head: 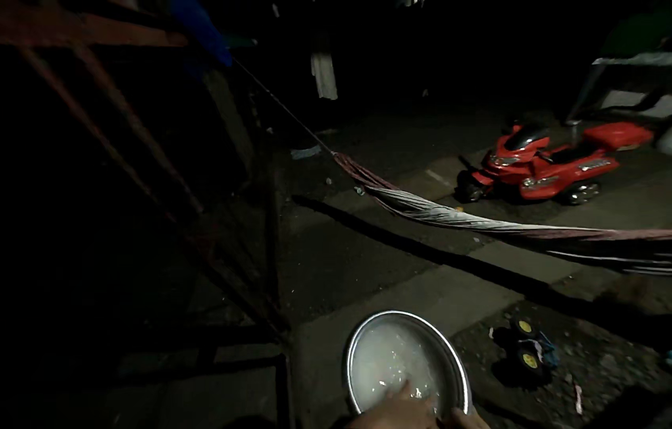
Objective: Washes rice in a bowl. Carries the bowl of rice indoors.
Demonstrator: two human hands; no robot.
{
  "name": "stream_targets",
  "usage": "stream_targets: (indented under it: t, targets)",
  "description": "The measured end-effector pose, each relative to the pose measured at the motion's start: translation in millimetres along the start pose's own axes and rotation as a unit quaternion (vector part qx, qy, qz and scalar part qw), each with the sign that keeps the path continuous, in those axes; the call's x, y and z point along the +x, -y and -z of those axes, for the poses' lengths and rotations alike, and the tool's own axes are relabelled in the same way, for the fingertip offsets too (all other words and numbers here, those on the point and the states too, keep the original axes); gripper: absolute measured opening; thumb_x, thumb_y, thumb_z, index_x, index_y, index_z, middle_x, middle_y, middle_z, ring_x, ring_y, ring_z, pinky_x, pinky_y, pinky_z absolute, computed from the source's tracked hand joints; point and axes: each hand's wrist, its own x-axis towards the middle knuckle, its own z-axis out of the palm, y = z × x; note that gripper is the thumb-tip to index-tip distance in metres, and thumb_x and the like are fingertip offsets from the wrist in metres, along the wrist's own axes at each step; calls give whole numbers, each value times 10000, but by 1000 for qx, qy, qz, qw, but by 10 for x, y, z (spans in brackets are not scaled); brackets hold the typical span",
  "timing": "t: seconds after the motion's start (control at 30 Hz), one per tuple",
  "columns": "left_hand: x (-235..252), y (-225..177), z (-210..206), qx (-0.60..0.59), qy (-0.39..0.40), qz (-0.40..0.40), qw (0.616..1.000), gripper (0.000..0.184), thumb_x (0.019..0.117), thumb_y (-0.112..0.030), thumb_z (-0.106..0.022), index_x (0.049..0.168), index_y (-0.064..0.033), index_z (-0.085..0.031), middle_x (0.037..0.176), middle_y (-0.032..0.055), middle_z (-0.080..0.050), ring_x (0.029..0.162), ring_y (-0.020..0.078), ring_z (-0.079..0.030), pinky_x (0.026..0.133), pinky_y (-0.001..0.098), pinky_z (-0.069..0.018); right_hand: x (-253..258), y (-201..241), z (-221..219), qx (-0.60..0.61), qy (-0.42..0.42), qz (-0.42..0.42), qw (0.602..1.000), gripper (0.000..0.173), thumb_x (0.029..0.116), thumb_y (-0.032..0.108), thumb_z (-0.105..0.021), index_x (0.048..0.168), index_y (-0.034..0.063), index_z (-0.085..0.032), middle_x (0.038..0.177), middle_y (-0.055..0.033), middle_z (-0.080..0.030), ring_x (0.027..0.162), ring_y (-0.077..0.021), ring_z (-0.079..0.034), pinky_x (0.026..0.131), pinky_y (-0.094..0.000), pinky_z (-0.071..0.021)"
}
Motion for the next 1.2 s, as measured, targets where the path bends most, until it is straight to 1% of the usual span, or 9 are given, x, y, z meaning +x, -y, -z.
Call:
stream_targets:
  t: [0.1,0.17,0.23,0.3,0.4,0.53,0.8,0.97,1.2]
  targets:
    - [142,95,490,74,93,-77,990,352,1086,-147,-407,1302,36,-616,1408,239,-576,1330,450,-520,1102,643,-380,206,313,-104,-16,-58,1,998,429,969,65,-492,1380,-47,-438,955,-110,-614,777,-144,-647,692,-374,-581]
    - [276,174,943,41,154,-40,986,420,1115,-229,-345,1331,10,-615,1294,259,-642,1235,438,-597,1036,646,-428,379,480,-166,1,-92,-13,996,443,970,57,-503,1399,-38,-450,979,-145,-623,790,-181,-659,692,-404,-587]
    - [460,240,1479,-55,184,50,980,624,1121,-454,-208,1430,-50,-570,1388,238,-602,1312,415,-550,1093,629,-384,591,641,-209,28,-103,-19,994,467,978,61,-501,1432,-17,-427,994,-161,-636,792,-216,-679,684,-438,-601]
    - [707,363,1968,-139,186,104,967,799,1048,-665,-147,1496,-113,-513,1440,231,-560,1313,427,-528,1052,644,-387,832,813,-273,49,-113,-15,992,479,957,39,-509,1427,-5,-427,975,-164,-645,772,-238,-688,656,-461,-605]
    - [1129,621,2594,-187,193,129,955,910,962,-800,-124,1545,-181,-449,1476,222,-517,1258,417,-543,979,637,-420,1205,1137,-468,66,-126,-14,990,471,967,28,-497,1431,14,-419,945,-142,-642,739,-226,-678,618,-435,-591]
    - [1612,934,3374,-153,205,140,957,955,919,-855,-130,1552,-211,-442,1455,215,-536,1237,411,-555,977,631,-422,1785,1601,-773,101,-131,0,986,452,973,32,-468,1421,17,-406,940,-132,-638,752,-225,-686,635,-440,-606]
    - [2076,1329,4786,-99,207,139,963,946,921,-853,-135,1556,-219,-435,1461,208,-529,1250,386,-545,989,611,-414,2767,2601,-1344,111,-137,13,984,443,1012,58,-449,1453,41,-412,965,-140,-663,774,-226,-700,648,-424,-610]
    - [2276,1503,5263,-98,195,142,966,940,921,-853,-128,1566,-235,-424,1453,206,-533,1232,371,-558,980,591,-426,3257,3025,-1471,133,-128,16,983,428,1033,68,-440,1460,62,-420,932,-175,-675,743,-278,-710,620,-464,-616]
    - [2574,1675,5596,-121,153,161,967,928,916,-859,-136,1541,-251,-451,1391,181,-570,1156,320,-584,944,539,-452,3626,3468,-1473,112,-101,9,989,407,1057,79,-424,1464,79,-427,959,-183,-682,782,-296,-721,646,-484,-621]
